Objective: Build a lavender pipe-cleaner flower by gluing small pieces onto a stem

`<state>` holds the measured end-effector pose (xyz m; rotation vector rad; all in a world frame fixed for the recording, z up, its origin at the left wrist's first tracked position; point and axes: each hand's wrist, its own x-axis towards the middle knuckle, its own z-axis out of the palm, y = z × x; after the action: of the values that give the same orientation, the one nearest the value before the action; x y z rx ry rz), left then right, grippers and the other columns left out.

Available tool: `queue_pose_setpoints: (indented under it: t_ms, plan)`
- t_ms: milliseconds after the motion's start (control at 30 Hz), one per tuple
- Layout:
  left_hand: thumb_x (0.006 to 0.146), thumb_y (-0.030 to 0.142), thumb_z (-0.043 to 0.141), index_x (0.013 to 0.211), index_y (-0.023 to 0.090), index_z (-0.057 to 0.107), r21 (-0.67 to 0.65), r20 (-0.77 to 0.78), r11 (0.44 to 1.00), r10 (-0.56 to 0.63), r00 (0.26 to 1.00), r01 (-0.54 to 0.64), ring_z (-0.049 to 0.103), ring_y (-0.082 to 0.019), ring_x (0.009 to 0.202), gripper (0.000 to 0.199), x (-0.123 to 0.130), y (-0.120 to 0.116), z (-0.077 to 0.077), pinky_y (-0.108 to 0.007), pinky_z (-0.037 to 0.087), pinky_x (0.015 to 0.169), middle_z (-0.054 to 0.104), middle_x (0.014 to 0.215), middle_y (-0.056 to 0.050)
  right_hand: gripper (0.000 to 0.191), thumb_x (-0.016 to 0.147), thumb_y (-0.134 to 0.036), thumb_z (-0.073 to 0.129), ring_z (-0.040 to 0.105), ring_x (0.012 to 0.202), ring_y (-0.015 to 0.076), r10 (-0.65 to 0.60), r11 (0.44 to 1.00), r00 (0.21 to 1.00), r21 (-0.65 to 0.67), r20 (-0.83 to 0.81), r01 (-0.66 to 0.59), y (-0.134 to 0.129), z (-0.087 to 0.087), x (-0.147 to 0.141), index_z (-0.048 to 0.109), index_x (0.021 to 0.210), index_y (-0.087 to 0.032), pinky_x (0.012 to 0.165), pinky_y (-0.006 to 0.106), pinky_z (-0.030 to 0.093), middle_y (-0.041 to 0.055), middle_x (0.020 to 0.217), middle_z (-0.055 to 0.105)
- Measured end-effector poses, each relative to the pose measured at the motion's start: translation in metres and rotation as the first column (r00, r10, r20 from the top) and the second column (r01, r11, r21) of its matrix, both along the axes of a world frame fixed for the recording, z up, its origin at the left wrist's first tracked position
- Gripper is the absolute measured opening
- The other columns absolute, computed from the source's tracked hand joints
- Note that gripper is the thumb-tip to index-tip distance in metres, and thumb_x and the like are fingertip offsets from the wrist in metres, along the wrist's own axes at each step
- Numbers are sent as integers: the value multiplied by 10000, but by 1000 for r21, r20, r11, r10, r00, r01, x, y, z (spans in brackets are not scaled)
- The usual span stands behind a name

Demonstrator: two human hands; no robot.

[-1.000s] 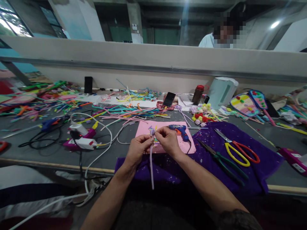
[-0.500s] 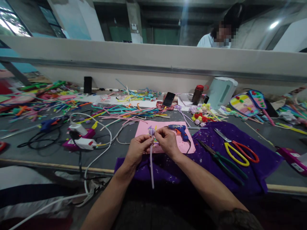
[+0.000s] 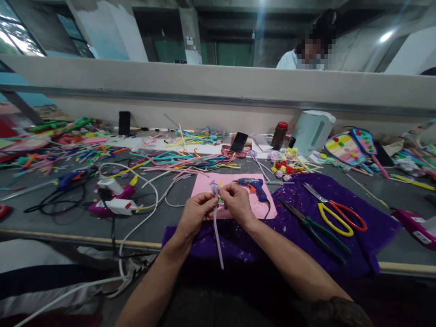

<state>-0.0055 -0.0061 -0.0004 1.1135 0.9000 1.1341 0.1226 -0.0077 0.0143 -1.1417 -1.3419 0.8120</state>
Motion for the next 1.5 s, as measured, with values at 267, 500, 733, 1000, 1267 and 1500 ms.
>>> queue_pose_setpoints:
  t_ms: [267, 500, 733, 1000, 1267, 1500]
  plan:
    - [621, 355, 674, 648, 142, 578, 42, -47, 999, 31, 998, -29, 408, -45, 371, 235, 1, 1, -3, -165, 347, 381, 481, 457, 55, 225, 729, -331, 544, 424, 389, 75, -11, 1000, 1000, 13, 20, 10, 1, -2, -1, 496, 571, -177, 414, 199, 332, -56, 459, 463]
    - [648, 341, 647, 632, 147, 547, 80, -101, 996, 51, 994, -43, 420, -57, 353, 219, 1, 2, -3, -175, 362, 370, 478, 440, 56, 231, 722, -335, 556, 433, 388, 70, -13, 1000, 1000, 18, 2, 13, 0, -4, -3, 499, 567, -173, 405, 191, 338, -56, 463, 477]
    - [628, 332, 661, 644, 140, 558, 50, -38, 998, 26, 999, -24, 427, -49, 375, 219, 0, 2, -3, -174, 368, 391, 507, 490, 45, 215, 729, -335, 574, 436, 383, 62, 35, 999, 999, 18, -38, -34, -3, -1, -3, 550, 615, -154, 378, 180, 347, -38, 497, 513]
    - [614, 343, 693, 695, 131, 590, -33, 140, 999, 25, 990, -21, 407, -24, 389, 249, -4, 3, 5, -141, 264, 353, 517, 534, 36, 199, 785, -331, 535, 468, 420, 71, -19, 989, 999, 147, 35, 14, -14, 8, 3, 594, 719, -153, 425, 195, 386, -9, 587, 569]
    - [590, 322, 716, 732, 130, 618, -116, 178, 993, 23, 984, -2, 381, -19, 413, 258, -7, 2, 7, -143, 233, 367, 485, 541, 41, 251, 778, -382, 535, 456, 472, 77, 181, 982, 975, 21, 126, -185, -16, 3, 1, 572, 675, -156, 441, 187, 359, -23, 580, 527]
    - [591, 322, 708, 796, 125, 652, -73, 181, 997, 5, 984, 8, 356, -19, 411, 290, -8, 3, 5, -159, 224, 380, 494, 539, 38, 240, 791, -348, 512, 444, 439, 77, 187, 982, 966, 8, 179, -191, -17, -5, -7, 557, 653, -158, 431, 187, 339, -39, 512, 485]
